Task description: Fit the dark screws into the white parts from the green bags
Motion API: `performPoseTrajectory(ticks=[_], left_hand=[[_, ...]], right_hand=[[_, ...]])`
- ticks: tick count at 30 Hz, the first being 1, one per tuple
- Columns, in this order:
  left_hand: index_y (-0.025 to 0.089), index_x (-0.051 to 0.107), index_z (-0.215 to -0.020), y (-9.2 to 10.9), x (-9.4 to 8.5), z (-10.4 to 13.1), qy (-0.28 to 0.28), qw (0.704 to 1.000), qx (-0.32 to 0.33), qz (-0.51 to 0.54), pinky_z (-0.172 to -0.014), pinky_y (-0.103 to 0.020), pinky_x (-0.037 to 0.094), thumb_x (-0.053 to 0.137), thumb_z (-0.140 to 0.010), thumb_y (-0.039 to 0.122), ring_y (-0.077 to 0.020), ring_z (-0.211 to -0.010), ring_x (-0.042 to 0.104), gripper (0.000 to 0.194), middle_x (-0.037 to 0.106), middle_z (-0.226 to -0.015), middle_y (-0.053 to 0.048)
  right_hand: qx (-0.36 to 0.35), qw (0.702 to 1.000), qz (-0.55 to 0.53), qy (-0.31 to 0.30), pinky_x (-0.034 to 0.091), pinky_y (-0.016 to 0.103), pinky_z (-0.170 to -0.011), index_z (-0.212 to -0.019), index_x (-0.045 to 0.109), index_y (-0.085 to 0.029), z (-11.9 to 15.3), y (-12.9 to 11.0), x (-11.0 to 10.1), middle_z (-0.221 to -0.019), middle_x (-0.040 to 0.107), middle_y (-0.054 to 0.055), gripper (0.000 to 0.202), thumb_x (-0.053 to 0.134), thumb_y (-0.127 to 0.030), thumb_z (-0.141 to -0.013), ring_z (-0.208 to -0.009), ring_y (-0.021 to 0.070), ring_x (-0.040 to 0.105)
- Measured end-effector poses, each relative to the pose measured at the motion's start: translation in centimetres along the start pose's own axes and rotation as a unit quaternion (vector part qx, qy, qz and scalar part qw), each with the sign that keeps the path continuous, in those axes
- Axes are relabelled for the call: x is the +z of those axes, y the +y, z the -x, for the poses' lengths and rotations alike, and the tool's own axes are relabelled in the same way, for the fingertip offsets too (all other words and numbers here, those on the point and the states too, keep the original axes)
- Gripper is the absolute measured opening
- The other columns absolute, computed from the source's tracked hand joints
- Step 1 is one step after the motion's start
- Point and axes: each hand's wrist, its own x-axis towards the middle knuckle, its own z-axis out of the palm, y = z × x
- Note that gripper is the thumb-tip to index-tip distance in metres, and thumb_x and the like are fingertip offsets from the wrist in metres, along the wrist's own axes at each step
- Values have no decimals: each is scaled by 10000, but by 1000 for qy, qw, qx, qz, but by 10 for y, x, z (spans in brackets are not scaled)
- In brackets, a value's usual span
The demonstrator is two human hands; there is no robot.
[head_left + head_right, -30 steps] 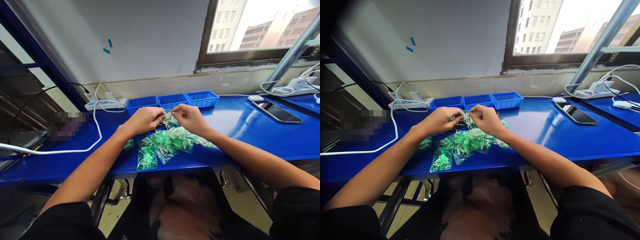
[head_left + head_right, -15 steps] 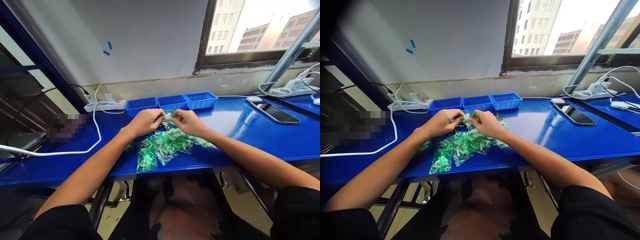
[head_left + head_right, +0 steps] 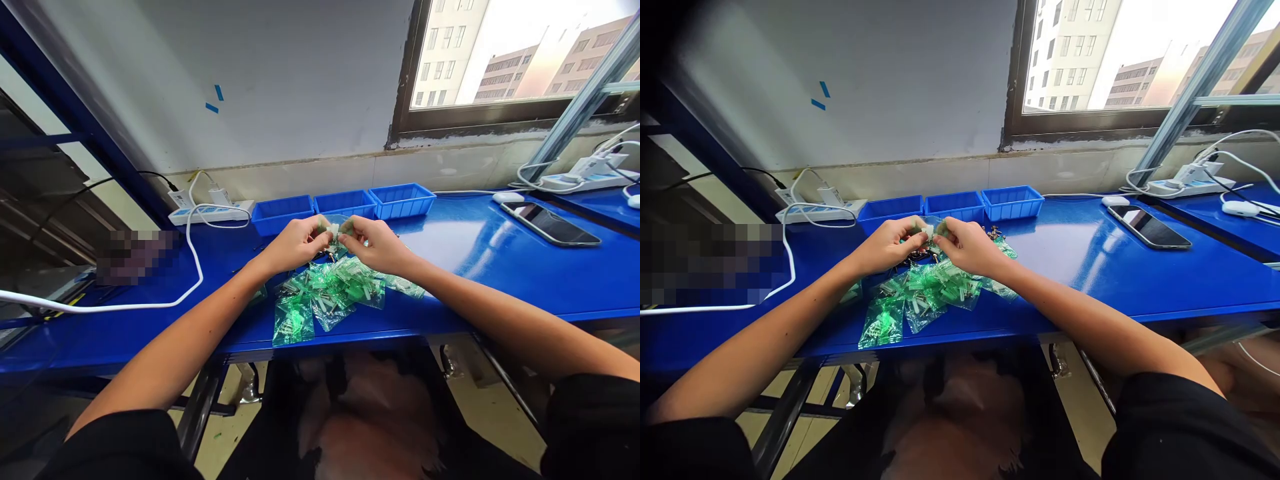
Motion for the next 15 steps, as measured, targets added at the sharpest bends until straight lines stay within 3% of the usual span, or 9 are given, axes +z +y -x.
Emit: performPoseTrajectory(ticks=[5, 11, 15], left_hand=[[159, 506, -792, 1, 1, 0, -7, 1000, -7, 24, -580, -246, 449, 439, -834, 315, -121, -616, 558, 174, 602, -681, -21], [156, 522, -808, -2, 2, -1, -5, 1000, 17, -6, -578, -249, 438, 487, -823, 401, -119, -621, 530, 248, 576, -689, -15], [156, 524, -834, 0, 3, 0, 8, 1000, 25, 6, -566, -238, 443, 523, -805, 370, -105, -612, 518, 216, 566, -719, -12]], right_hand=[[10, 999, -42, 7, 333, 263, -556, -681, 415, -208, 0, -2, 2, -604, 495, -38, 237, 605, -333, -746, -572, 98, 429], [29, 997, -72, 10, 360, 270, -574, -655, 474, -186, -2, 0, 1, -646, 559, -8, 203, 611, -315, -731, -612, 106, 474], [25, 996, -81, -12, 364, 269, -570, -681, 534, -171, -2, 0, 0, -660, 583, 2, 195, 635, -333, -723, -621, 115, 493]])
